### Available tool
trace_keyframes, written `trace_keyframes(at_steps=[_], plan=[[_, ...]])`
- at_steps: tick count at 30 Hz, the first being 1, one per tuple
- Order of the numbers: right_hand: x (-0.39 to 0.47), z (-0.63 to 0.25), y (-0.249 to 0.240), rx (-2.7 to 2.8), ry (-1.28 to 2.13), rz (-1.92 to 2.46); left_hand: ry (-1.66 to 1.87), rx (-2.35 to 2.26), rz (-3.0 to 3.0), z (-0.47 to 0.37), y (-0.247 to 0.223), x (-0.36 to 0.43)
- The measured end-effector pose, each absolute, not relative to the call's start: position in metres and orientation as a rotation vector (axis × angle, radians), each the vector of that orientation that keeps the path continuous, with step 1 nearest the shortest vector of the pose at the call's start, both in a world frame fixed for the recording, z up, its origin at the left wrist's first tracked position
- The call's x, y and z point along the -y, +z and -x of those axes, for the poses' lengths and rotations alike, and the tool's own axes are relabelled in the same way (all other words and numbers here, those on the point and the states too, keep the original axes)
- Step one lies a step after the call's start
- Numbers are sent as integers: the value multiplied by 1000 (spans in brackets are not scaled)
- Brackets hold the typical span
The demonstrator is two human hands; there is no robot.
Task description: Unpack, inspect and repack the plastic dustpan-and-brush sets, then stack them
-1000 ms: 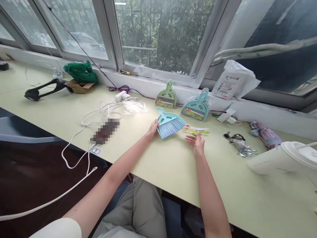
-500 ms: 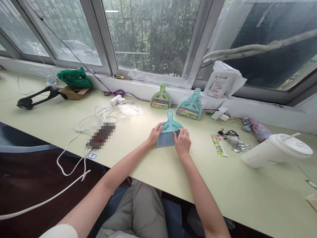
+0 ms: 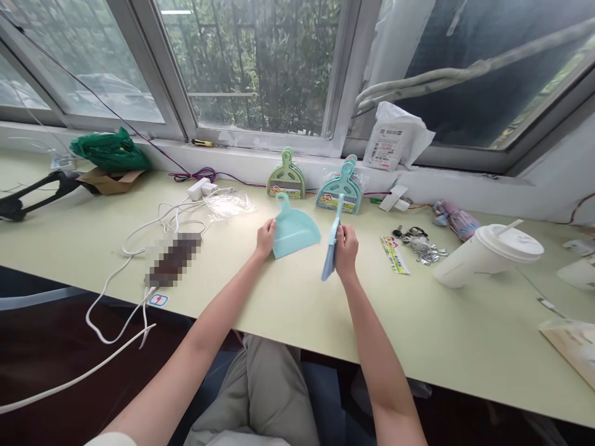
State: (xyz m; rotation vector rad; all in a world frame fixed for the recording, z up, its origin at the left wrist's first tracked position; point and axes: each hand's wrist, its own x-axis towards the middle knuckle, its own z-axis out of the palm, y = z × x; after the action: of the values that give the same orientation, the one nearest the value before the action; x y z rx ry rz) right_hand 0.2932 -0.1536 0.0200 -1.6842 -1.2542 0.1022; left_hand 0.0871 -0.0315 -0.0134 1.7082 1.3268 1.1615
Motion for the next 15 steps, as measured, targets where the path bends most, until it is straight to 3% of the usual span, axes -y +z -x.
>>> trace_keyframes(at_steps=[5, 10, 15], plan=[[158, -334, 5, 1462, -229, 2163, 908, -1743, -1884, -52, -15, 9], [150, -348, -17, 1453, -273, 2431, 915, -1819, -1887, -49, -15, 9], [133, -345, 2, 1521, -79, 2608, 788, -1809, -1931, -50, -14, 4]])
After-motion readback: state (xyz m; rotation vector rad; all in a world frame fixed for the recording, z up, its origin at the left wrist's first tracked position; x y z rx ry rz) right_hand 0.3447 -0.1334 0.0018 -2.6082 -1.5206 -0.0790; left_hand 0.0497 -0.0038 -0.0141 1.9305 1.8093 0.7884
